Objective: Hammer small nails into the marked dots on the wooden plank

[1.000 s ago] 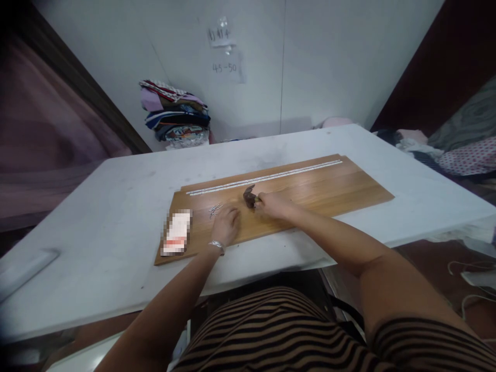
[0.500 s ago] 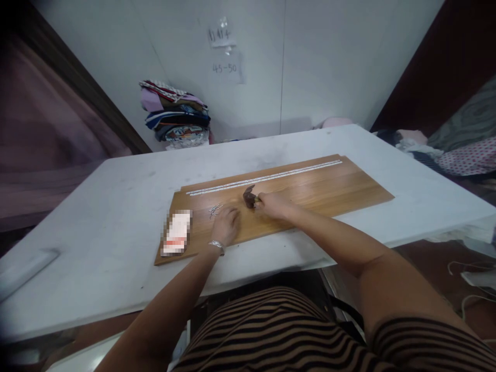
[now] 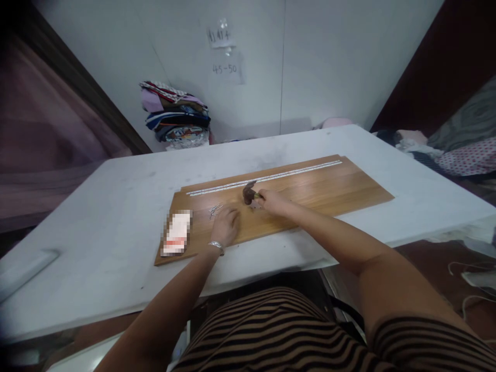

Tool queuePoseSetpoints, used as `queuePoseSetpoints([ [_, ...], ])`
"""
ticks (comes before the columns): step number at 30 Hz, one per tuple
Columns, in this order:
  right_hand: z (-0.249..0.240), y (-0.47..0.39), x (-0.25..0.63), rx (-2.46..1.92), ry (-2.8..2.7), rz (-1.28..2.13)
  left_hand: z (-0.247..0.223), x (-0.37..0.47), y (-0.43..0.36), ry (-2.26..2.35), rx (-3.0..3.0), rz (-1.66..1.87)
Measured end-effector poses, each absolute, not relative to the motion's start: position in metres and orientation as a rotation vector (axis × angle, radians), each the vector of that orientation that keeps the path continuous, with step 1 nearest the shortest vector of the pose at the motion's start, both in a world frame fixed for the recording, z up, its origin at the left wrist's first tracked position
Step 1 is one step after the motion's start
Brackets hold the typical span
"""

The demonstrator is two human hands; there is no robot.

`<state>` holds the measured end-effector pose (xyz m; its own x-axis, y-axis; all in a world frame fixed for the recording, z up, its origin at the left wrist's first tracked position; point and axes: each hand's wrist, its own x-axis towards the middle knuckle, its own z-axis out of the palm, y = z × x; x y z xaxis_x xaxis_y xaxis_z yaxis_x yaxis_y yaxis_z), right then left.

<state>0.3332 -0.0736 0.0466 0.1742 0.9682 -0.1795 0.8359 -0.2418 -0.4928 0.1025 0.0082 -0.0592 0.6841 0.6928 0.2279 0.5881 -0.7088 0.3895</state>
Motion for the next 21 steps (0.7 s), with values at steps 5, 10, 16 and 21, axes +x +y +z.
queuePoseSetpoints([
  [5,0.050,-0.074,0.329,-2.063,-1.475,0.830,-0.055,0.098,0.009,0.955,2.591,0.598],
  [10,0.061,-0.073,0.324,-1.927,-1.167,1.066,-0.035,0.098,0.007,0.926,2.434,0.664],
  [16,0.067,-0.061,0.307,-1.768,-0.981,1.072,0.008,0.145,0.010,0.958,1.741,0.735],
  [21,0.054,-0.051,0.280,-1.551,-1.059,1.048,0.030,0.184,0.024,0.990,1.372,0.713],
])
